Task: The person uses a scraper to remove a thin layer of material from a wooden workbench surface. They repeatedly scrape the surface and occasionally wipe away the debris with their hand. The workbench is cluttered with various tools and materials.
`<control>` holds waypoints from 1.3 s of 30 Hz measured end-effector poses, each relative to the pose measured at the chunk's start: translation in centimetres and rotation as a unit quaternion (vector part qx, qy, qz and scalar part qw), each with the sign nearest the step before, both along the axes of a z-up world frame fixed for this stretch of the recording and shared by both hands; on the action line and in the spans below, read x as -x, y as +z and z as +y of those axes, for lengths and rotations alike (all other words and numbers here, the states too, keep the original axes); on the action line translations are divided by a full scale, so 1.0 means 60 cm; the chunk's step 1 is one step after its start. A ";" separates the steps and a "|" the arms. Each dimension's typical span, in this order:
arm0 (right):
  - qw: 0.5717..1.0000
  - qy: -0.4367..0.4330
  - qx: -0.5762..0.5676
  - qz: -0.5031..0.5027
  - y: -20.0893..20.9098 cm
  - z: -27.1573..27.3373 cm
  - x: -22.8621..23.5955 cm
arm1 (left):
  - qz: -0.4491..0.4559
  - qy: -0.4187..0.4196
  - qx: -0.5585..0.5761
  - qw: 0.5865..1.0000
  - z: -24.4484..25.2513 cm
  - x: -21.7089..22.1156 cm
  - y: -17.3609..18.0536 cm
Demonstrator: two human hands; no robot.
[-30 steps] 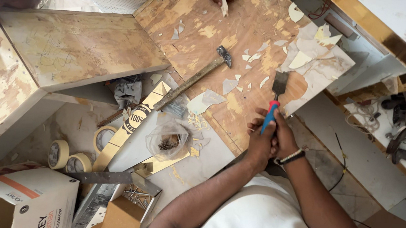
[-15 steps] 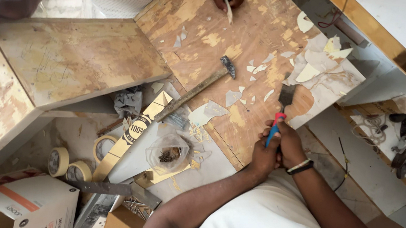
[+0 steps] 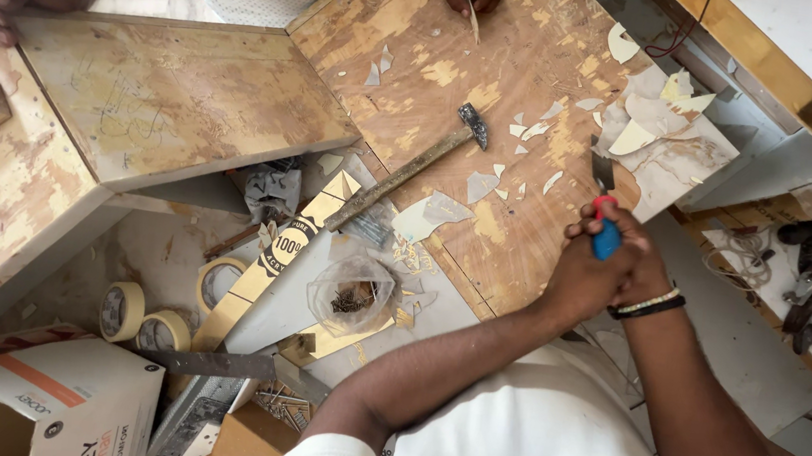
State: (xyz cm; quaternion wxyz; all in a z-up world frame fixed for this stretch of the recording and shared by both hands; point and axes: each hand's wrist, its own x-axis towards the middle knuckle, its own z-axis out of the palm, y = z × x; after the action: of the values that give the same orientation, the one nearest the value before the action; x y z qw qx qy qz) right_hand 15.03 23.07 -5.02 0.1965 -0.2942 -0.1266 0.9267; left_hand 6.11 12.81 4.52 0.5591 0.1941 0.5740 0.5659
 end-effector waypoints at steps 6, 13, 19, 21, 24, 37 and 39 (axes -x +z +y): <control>0.994 -0.024 0.062 0.082 -0.021 0.016 -0.026 | 0.149 -0.228 0.064 0.960 0.025 0.022 0.013; 0.993 -0.028 -0.071 -0.086 -0.033 -0.053 0.005 | -0.043 -0.106 0.027 0.993 -0.034 0.016 -0.060; 0.993 -0.010 -0.025 -0.116 -0.018 -0.107 0.018 | -0.050 -0.092 0.063 0.992 -0.083 0.023 -0.084; 0.991 -0.029 -0.040 -0.121 -0.019 -0.111 0.019 | -0.032 -0.093 0.076 0.992 -0.082 0.026 -0.090; 0.990 -0.051 -0.044 -0.120 -0.024 -0.111 0.034 | -0.038 -0.077 0.067 0.994 -0.072 0.034 -0.103; 0.978 -0.051 -0.066 -0.193 0.001 -0.093 0.076 | -0.057 -0.050 0.077 0.994 -0.049 0.070 -0.100; 0.979 -0.060 -0.077 -0.178 -0.003 -0.088 0.085 | -0.077 -0.024 0.070 0.994 -0.038 0.080 -0.092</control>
State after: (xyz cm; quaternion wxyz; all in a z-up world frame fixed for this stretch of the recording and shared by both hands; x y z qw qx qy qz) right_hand 9.95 17.79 -5.18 0.2481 -0.4458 -0.2123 0.8335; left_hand 1.31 10.52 -1.02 0.6271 0.1239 0.5627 0.5242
